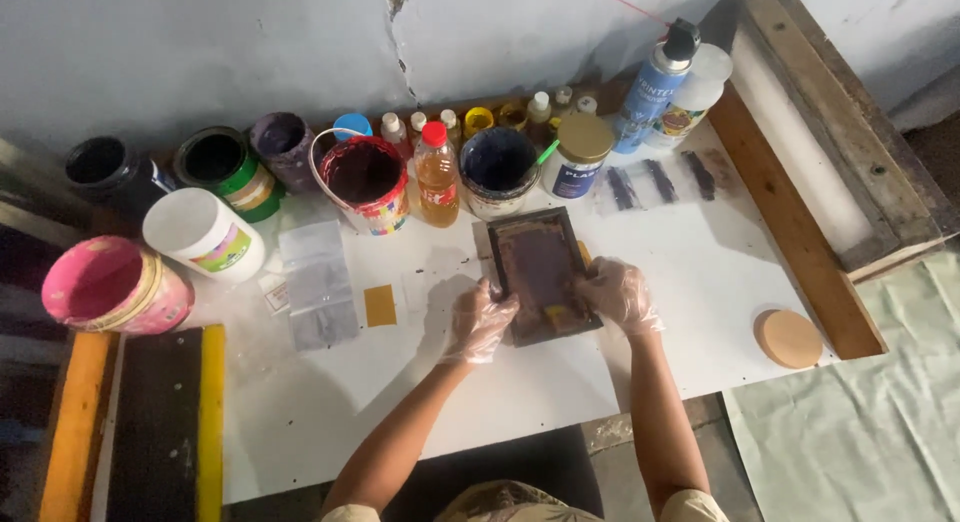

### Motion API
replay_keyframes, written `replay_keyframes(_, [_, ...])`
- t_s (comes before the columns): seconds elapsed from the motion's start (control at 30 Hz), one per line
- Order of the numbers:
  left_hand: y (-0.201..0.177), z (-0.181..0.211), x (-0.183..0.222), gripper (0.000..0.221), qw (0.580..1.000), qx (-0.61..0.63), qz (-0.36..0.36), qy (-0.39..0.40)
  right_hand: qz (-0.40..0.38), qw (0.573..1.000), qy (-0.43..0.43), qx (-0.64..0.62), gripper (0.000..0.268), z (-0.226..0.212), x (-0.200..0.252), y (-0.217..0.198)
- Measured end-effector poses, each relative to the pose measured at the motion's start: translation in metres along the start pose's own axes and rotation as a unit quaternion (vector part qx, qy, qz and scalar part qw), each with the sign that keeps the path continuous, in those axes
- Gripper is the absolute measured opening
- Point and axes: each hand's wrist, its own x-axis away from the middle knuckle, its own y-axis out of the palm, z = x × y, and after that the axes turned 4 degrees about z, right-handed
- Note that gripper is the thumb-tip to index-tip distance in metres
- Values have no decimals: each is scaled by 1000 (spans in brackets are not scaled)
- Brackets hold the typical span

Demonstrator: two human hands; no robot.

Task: Mixing ink in a container using a spatula and preparing a screen printing frame on a workbench.

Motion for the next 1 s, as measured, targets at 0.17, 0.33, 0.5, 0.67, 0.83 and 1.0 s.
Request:
replay_keyframes(0.17, [-27,8,6,34,999,41,16,21,6,1000,8,-20,32,0,2,2])
replay_keyframes(0.33, [-14,7,-5,35,998,11,-41,-55,-4,1000,25,-6,37,-2,1,0])
replay_keyframes(0.5, [-18,11,-8,33,996,14,-50,-70,-7,999,49,-13,37,-15,5,-6])
replay_keyframes(0.67, [-30,20,-5,32,994,-28,-57,-87,-15,998,51,-34,41,-16,5,-3])
replay_keyframes(0.83, [-27,16,-9,31,994,-11,-61,-88,-15,999,41,-33,41,-1,-3,8])
replay_keyframes(1.0, [-20,9,-8,28,996,-31,-44,-74,0,999,24,-27,40,2,-6,13])
